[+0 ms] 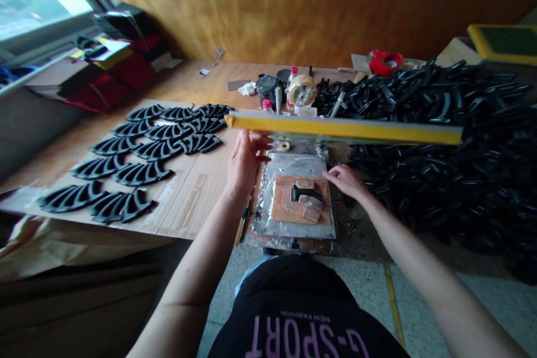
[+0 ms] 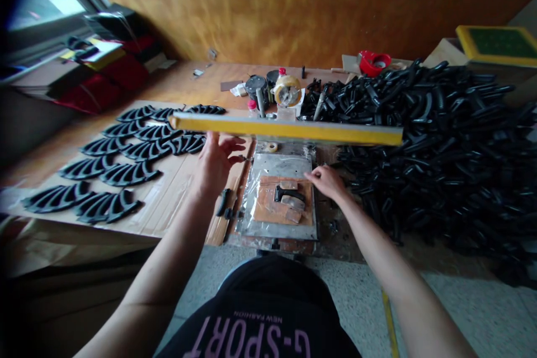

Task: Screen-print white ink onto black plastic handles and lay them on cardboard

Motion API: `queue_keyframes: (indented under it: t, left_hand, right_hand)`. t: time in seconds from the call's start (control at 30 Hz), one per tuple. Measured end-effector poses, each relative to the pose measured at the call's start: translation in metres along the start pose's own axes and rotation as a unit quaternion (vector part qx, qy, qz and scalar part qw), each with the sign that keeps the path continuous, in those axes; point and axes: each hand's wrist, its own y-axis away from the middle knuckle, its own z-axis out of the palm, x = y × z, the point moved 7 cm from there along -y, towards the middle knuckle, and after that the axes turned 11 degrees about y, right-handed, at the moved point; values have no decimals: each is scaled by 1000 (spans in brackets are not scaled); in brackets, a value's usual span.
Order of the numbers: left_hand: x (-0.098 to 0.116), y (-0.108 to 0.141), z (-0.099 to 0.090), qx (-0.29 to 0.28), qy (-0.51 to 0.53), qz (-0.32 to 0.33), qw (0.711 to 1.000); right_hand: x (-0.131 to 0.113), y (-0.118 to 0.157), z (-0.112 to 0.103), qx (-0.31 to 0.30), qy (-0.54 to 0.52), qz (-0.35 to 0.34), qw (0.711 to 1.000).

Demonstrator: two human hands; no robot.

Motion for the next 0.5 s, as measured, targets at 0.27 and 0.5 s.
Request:
queue_keyframes:
  t: [0.27,0.5]
  left_hand:
    - [-133,116,-14,-12,-13,-369,929]
    - [-132,110,-114,86,-141,-300,939]
  right_hand:
    - [-98,64,50,-10,103,-36,994]
    - [-71,78,36,26,-37,-148,988]
